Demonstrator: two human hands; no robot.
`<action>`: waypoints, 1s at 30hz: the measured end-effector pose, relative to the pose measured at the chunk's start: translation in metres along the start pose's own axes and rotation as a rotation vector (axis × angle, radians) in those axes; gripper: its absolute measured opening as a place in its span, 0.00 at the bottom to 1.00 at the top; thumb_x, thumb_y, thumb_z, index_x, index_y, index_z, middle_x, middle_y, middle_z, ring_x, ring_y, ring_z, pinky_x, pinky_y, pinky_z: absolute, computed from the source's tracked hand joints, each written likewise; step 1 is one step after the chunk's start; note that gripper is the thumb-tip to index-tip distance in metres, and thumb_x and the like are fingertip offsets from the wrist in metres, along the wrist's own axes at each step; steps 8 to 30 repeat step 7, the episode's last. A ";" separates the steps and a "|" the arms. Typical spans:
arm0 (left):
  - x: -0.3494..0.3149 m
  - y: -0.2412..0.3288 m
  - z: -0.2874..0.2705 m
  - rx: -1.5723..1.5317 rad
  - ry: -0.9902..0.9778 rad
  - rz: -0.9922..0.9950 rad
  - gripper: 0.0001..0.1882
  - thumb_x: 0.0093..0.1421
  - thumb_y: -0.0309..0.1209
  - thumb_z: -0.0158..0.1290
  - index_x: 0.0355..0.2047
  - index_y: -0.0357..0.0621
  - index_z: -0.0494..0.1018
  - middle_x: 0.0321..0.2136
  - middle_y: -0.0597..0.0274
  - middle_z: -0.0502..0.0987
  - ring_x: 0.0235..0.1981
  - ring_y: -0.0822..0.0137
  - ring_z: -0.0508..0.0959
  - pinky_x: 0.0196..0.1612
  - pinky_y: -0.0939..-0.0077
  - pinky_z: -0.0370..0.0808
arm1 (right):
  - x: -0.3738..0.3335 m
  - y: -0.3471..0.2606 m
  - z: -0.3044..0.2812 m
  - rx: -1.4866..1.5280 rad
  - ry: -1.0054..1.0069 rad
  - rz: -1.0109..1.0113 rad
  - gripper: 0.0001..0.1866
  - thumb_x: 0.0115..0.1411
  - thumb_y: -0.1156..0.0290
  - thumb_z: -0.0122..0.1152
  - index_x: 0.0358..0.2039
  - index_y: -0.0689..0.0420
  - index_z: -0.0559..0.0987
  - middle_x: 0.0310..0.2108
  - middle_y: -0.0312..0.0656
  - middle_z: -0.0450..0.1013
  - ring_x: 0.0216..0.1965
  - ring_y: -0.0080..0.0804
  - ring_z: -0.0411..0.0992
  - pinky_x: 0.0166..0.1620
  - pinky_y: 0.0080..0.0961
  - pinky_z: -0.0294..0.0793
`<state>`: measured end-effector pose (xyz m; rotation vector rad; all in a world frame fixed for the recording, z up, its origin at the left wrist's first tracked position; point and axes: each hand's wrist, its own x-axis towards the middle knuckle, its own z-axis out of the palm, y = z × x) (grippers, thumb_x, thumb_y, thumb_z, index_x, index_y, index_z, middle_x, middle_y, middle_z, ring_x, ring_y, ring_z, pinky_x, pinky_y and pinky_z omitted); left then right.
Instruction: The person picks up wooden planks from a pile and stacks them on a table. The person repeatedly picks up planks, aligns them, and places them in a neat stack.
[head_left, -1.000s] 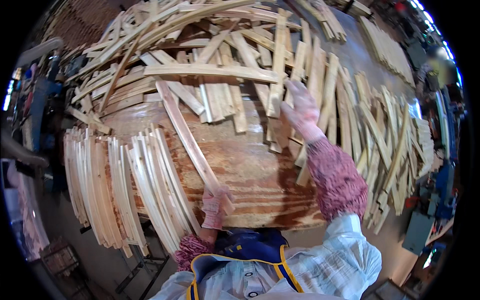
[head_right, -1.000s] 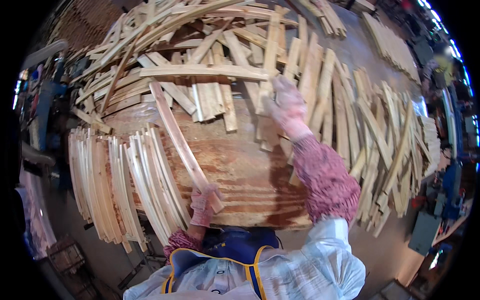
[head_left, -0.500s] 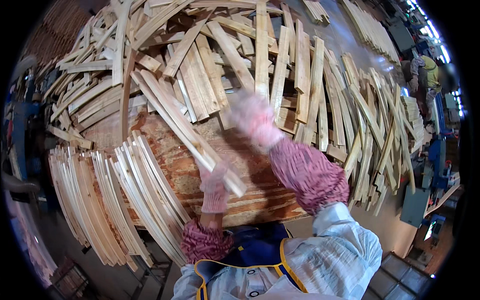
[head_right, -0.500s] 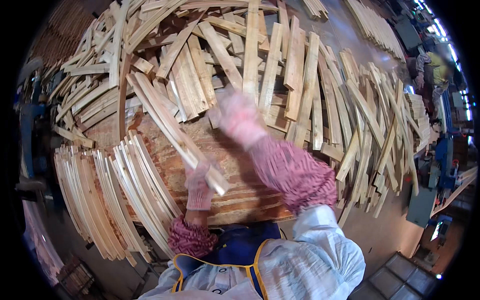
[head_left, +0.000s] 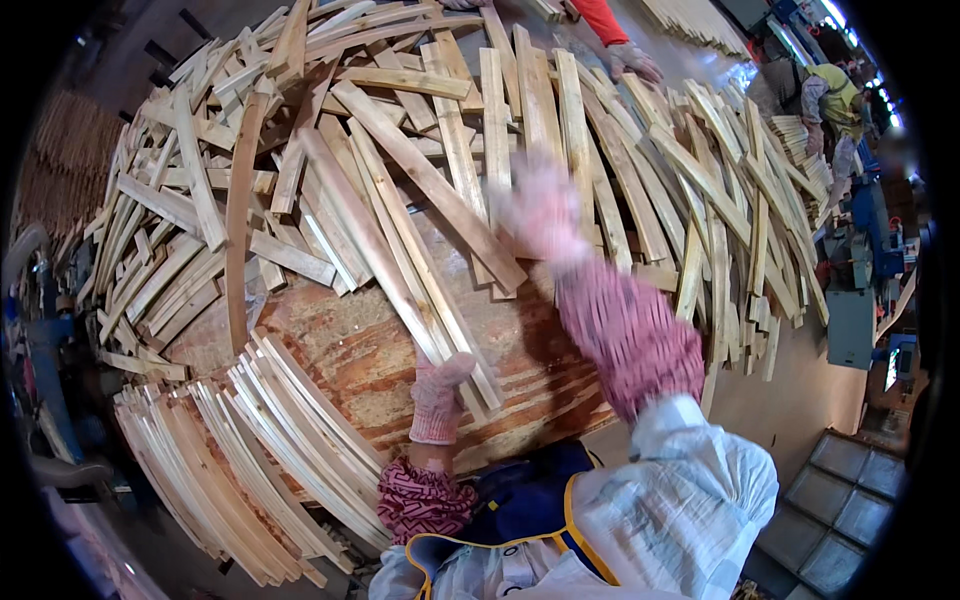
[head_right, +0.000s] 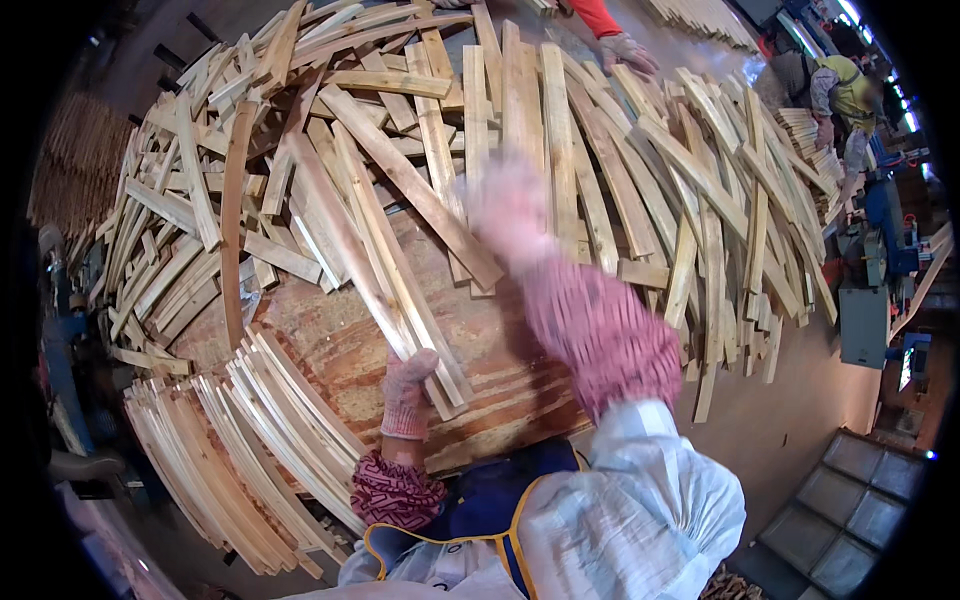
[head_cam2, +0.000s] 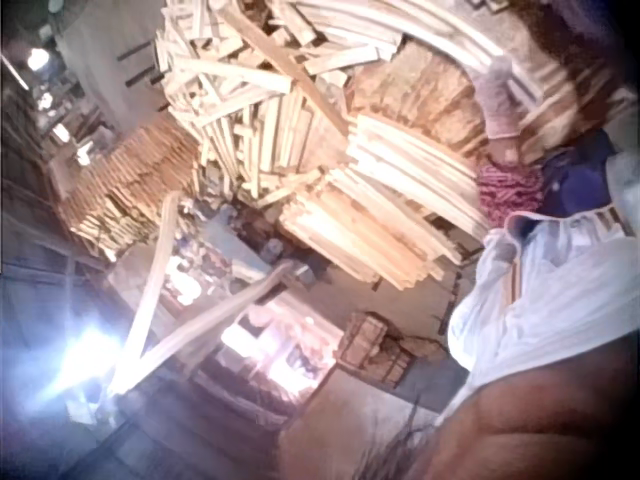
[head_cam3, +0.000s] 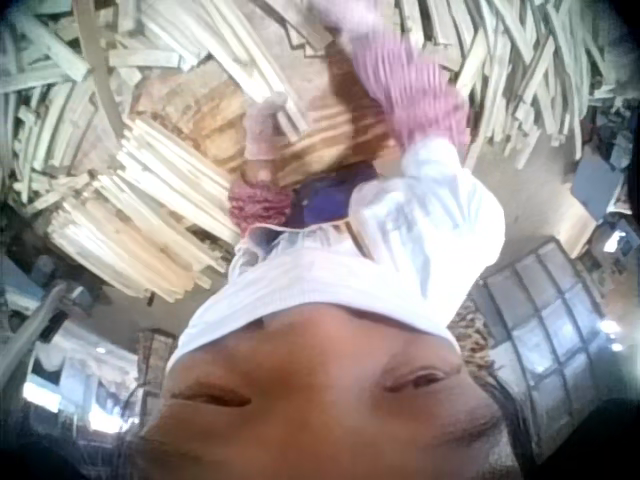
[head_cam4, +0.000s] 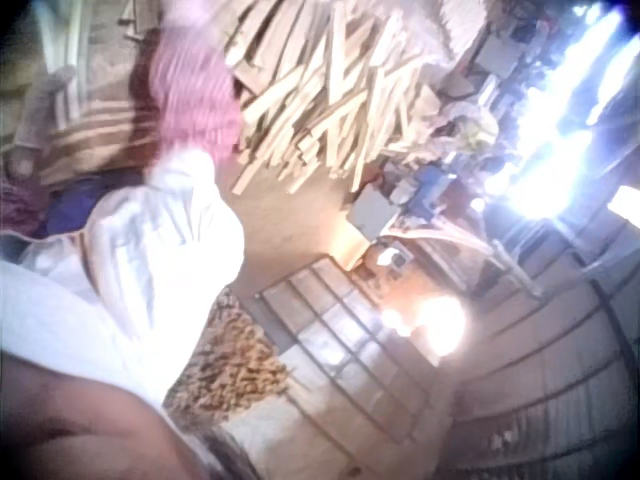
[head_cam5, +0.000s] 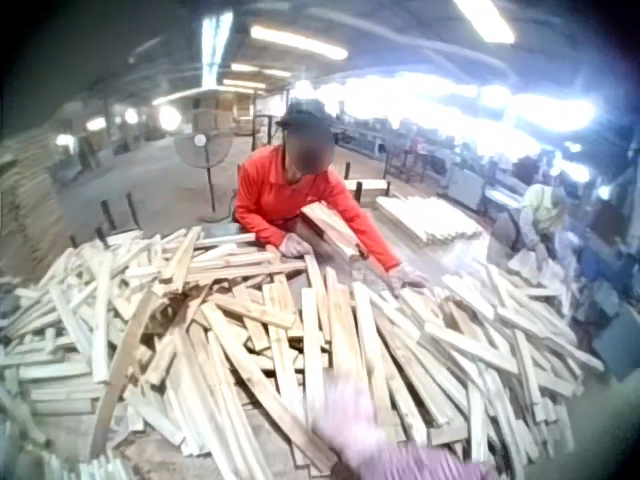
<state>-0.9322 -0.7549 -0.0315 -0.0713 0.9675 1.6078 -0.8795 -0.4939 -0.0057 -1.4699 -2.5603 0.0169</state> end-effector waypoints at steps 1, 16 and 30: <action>-0.005 -0.001 -0.003 0.056 0.024 -0.002 0.34 0.49 0.27 0.62 0.55 0.37 0.62 0.37 0.52 0.76 0.32 0.55 0.81 0.35 0.61 0.85 | 0.040 0.014 0.010 -0.013 -0.036 0.205 0.26 0.61 0.51 0.57 0.52 0.56 0.73 0.48 0.48 0.73 0.52 0.44 0.73 0.51 0.40 0.74; -0.020 -0.019 -0.017 0.025 -0.022 0.012 0.39 0.51 0.22 0.61 0.62 0.50 0.57 0.39 0.53 0.77 0.37 0.57 0.81 0.39 0.61 0.83 | 0.083 0.063 0.008 0.054 -0.542 0.075 0.22 0.56 0.65 0.61 0.52 0.54 0.74 0.55 0.50 0.69 0.54 0.46 0.71 0.53 0.35 0.74; -0.020 -0.019 -0.017 0.025 -0.022 0.012 0.39 0.51 0.22 0.61 0.62 0.50 0.57 0.39 0.53 0.77 0.37 0.57 0.81 0.39 0.61 0.83 | 0.083 0.063 0.008 0.054 -0.542 0.075 0.22 0.56 0.65 0.61 0.52 0.54 0.74 0.55 0.50 0.69 0.54 0.46 0.71 0.53 0.35 0.74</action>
